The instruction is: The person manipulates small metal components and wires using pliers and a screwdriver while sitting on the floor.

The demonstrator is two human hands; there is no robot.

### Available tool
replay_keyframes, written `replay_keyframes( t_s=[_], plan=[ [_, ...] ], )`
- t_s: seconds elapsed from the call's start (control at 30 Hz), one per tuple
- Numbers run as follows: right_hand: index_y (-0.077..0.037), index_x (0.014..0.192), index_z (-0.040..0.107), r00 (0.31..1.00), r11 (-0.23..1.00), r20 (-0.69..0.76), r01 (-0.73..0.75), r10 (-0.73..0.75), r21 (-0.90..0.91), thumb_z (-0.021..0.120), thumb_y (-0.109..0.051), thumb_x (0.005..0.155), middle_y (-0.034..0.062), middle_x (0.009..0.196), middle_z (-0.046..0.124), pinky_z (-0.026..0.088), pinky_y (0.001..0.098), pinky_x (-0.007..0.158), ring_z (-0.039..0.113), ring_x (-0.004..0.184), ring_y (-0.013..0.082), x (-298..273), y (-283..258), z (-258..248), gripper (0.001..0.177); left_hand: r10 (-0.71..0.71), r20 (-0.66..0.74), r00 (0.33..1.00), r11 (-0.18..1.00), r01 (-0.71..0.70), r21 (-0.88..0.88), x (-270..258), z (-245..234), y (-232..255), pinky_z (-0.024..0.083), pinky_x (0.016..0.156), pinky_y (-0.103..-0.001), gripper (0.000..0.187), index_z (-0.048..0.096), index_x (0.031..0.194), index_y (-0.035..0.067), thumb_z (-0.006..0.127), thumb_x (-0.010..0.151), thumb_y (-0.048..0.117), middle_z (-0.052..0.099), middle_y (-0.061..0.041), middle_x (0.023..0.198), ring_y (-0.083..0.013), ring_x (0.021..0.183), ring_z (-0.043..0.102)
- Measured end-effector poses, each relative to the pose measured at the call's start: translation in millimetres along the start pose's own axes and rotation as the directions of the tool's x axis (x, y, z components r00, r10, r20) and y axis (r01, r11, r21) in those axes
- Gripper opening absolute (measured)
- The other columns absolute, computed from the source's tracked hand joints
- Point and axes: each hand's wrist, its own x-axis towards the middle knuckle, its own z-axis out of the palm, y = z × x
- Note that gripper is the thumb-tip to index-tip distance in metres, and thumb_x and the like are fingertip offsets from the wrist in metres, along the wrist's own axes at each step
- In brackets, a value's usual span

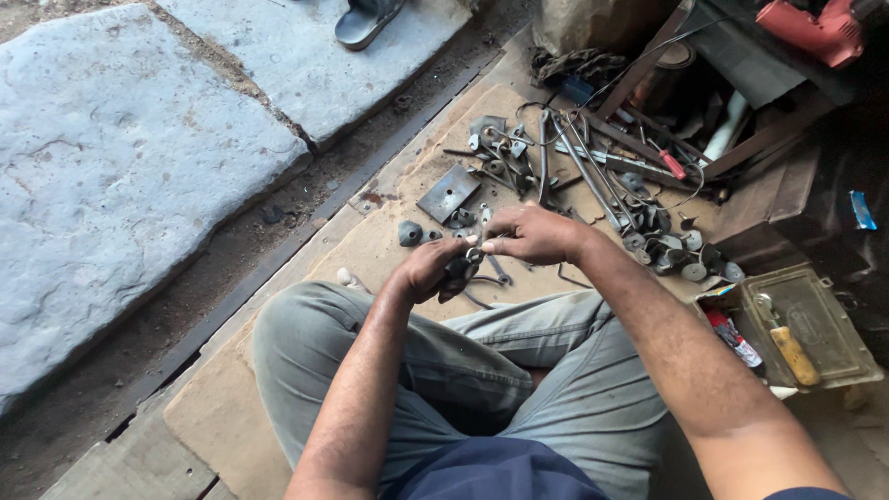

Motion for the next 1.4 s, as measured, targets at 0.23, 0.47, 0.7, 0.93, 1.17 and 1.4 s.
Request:
replay_keyframes(
  t_s=[0.23, 0.47, 0.7, 0.93, 1.17, 1.4],
  plan=[
    [-0.01, 0.11, 0.074, 0.998, 0.995, 0.003, -0.067, 0.067, 0.074, 0.066, -0.042, 0.093, 0.0118, 0.106, 0.074, 0.054, 0.0399, 0.088, 0.07, 0.1, 0.0266, -2.0, 8.3, 10.0, 0.037, -0.035, -0.073, 0.997, 0.999, 0.033, -0.028, 3.0, -1.6, -2.4, 0.047, 0.037, -0.035, 0.041, 0.064, 0.086, 0.001, 0.063, 0.098, 0.041, 0.062, -0.008, 0.065, -0.019, 0.047, 0.059],
    [-0.011, 0.105, 0.074, 0.982, 0.993, -0.143, -0.12, 0.122, 0.02, 0.066, -0.041, 0.095, 0.0112, 0.105, 0.074, 0.053, 0.0411, 0.083, 0.069, 0.094, 0.0286, -11.8, 19.5, 37.4, 0.032, -0.046, -0.097, 0.994, 0.998, 0.042, -0.045, 9.6, -8.5, -12.3, 0.042, 0.039, -0.031, 0.042, 0.067, 0.091, 0.003, 0.062, 0.099, 0.045, 0.058, -0.007, 0.063, -0.0174, 0.045, 0.054],
    [-0.009, 0.099, 0.071, 0.964, 0.989, -0.255, -0.034, 0.07, 0.145, 0.065, -0.038, 0.097, 0.0105, 0.085, 0.07, 0.052, 0.0395, 0.072, 0.067, 0.079, 0.0239, -11.0, 16.9, 54.0, 0.03, -0.083, -0.25, 0.965, 0.996, 0.084, -0.009, 11.1, -5.3, -11.9, 0.028, 0.039, -0.029, 0.043, 0.063, 0.086, 0.011, 0.057, 0.099, 0.052, 0.048, 0.001, 0.057, -0.0111, 0.042, 0.041],
    [-0.008, 0.093, 0.068, 0.966, 0.942, -0.108, -0.198, 0.234, 0.27, 0.062, -0.04, 0.099, 0.0061, 0.07, 0.065, 0.051, 0.0358, 0.065, 0.061, 0.067, 0.0168, -11.5, 0.1, 49.3, 0.033, 0.022, -0.277, 0.961, 0.999, -0.032, -0.033, 23.8, -6.5, -22.1, 0.024, 0.038, -0.028, 0.047, 0.058, 0.073, 0.015, 0.055, 0.102, 0.052, 0.043, 0.004, 0.053, -0.0091, 0.039, 0.034],
    [-0.009, 0.091, 0.07, 0.954, 0.772, -0.097, -0.166, 0.282, 0.614, 0.062, -0.032, 0.102, -0.0042, 0.069, 0.056, 0.04, 0.0246, 0.055, 0.047, 0.061, 0.0061, -3.3, 13.6, 80.3, 0.027, 0.245, -0.412, 0.878, 0.969, -0.212, 0.125, 24.2, -3.7, -25.1, 0.028, 0.04, -0.028, 0.056, 0.056, 0.064, 0.012, 0.053, 0.104, 0.051, 0.047, 0.003, 0.052, -0.0092, 0.042, 0.038],
    [-0.013, 0.099, 0.07, 0.905, 0.114, -0.053, 0.005, 0.421, 0.993, 0.059, -0.029, 0.102, -0.0069, 0.067, 0.054, 0.031, 0.0216, 0.047, 0.041, 0.052, 0.004, 4.8, -7.9, 136.9, 0.019, 0.555, -0.516, 0.653, 0.782, -0.198, 0.591, 30.8, -9.5, -33.9, 0.043, 0.053, -0.042, 0.065, 0.061, 0.067, -0.003, 0.052, 0.108, 0.046, 0.055, -0.016, 0.056, -0.026, 0.051, 0.051]
  ],
)
